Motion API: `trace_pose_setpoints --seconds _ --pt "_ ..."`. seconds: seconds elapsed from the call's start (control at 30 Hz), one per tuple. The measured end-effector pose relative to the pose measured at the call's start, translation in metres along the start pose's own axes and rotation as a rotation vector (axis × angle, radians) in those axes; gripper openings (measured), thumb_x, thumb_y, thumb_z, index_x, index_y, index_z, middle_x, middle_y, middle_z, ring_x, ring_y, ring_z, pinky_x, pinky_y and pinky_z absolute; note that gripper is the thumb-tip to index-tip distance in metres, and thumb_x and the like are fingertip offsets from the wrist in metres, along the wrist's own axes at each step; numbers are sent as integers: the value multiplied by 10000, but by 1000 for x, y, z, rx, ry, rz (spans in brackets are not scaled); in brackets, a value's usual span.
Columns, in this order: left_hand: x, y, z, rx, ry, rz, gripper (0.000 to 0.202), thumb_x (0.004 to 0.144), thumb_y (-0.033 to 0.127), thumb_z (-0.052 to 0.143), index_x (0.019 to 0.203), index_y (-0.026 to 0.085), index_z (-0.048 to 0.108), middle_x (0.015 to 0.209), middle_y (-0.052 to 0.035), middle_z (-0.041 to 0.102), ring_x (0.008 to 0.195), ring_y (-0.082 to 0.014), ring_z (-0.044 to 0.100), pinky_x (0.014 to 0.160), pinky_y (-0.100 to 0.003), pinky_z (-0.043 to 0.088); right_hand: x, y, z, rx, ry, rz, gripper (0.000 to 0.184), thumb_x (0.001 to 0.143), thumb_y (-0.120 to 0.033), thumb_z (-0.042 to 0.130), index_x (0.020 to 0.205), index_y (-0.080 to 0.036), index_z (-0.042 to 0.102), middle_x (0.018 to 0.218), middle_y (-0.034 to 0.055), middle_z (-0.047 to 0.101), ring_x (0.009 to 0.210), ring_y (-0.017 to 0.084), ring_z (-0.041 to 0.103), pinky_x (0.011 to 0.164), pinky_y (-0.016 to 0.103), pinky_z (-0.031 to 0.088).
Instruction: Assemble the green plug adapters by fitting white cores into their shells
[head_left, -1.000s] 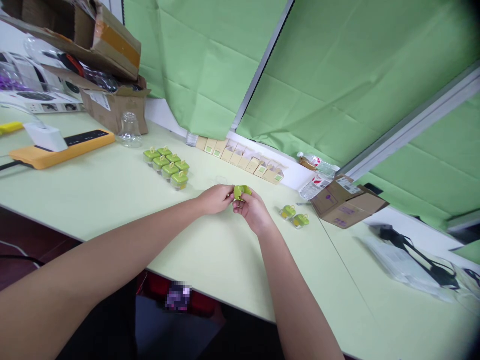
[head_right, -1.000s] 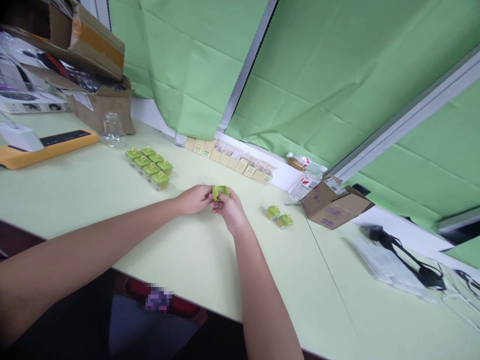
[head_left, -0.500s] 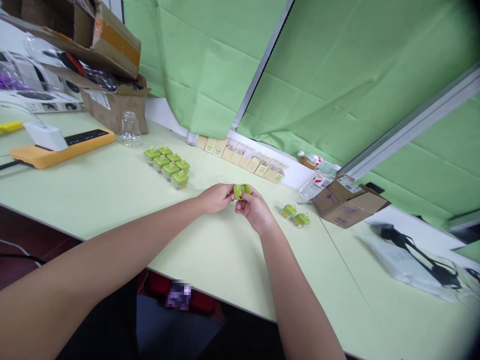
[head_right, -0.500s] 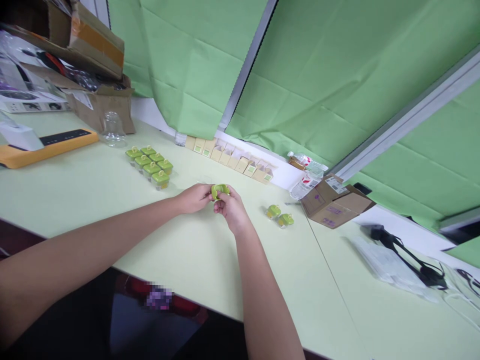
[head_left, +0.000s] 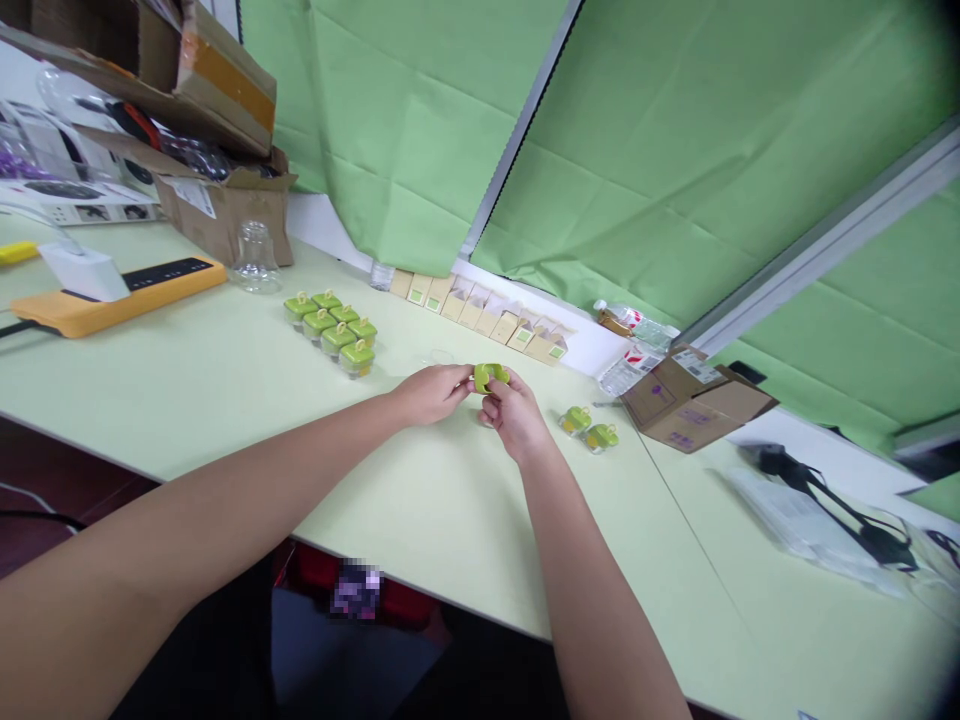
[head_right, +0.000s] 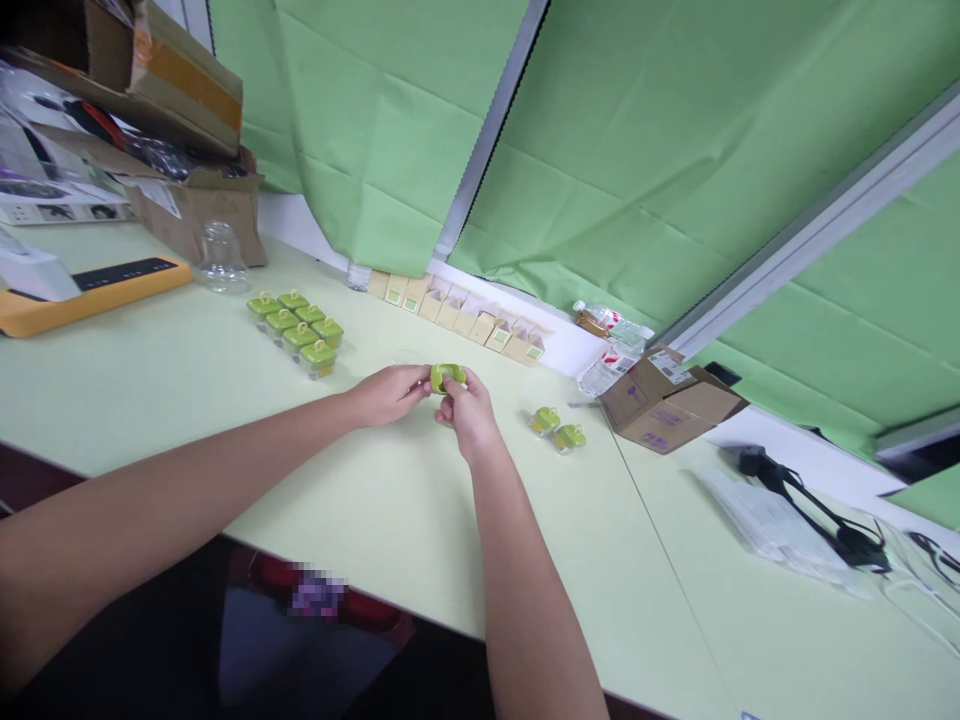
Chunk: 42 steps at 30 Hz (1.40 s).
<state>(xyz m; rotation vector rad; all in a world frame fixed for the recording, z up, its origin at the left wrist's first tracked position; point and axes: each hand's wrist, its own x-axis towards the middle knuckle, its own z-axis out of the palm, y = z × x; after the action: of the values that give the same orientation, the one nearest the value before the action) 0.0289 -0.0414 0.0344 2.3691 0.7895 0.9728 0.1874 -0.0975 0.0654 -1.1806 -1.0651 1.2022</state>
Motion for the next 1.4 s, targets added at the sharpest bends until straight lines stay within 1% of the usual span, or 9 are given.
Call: trace_pose_setpoints --seconds 0.17,0.37,0.47,0.6,0.73,0.9,1.1,1.23,1.4 --pt "1 3 -1 51 39 1 201 929 236 421 861 198 607 828 -33 662 745 -182 593 669 -282 409 -4 -3 5 -31 -33 18 209 760 -330 657 918 -265 537 650 -67 638 396 53 327 476 227 419" --pt "1 4 1 34 19 30 268 959 253 373 889 199 625 917 -38 685 826 -187 631 737 -286 442 -4 -2 8 -162 -41 21 335 787 -432 632 1060 -282 509 578 -86 578 402 86 390 514 269 475" --pt "2 4 1 33 27 -10 285 965 268 365 868 196 623 887 -39 692 803 -192 638 725 -292 441 -3 -5 -3 -503 81 -128 438 841 -556 580 1172 -274 529 655 -46 616 512 139 520 614 323 512" --pt "2 2 -1 97 18 -98 295 956 291 369 806 195 604 798 -49 677 755 -213 623 679 -305 404 0 -4 -29 -1073 273 -334 492 914 -596 468 1212 -236 622 1112 118 674 925 246 646 892 415 476" --pt "1 1 -2 110 -20 -139 319 954 281 339 783 197 595 793 -61 673 744 -217 607 668 -307 382 5 6 -40 -1317 48 -149 354 921 -463 502 1039 -211 721 1090 132 703 991 264 647 877 361 453" --pt "0 0 -1 91 -23 -91 329 940 278 330 697 200 538 707 -46 613 668 -196 531 625 -306 319 5 8 -37 -1294 -65 -144 318 934 -422 474 911 -243 736 893 58 748 844 214 658 762 305 448" --pt "3 -6 5 -11 34 -92 289 866 249 404 581 199 391 582 13 433 577 -140 404 580 -294 258 1 -1 -44 -1201 -130 -89 269 735 -400 724 965 -266 759 1019 21 760 893 228 676 810 323 490" --pt "5 -7 8 -118 105 -135 294 827 250 434 551 201 348 543 37 348 541 -118 348 547 -286 233 4 2 -44 -1120 -78 -150 235 742 -305 683 961 -253 746 990 26 748 885 224 672 828 351 513" --pt "6 -7 9 -254 126 -233 277 802 266 440 535 194 438 508 42 393 506 -115 375 525 -278 245 11 4 -35 -579 66 -87 241 823 -367 600 1004 -218 657 905 33 690 775 175 658 711 339 572"
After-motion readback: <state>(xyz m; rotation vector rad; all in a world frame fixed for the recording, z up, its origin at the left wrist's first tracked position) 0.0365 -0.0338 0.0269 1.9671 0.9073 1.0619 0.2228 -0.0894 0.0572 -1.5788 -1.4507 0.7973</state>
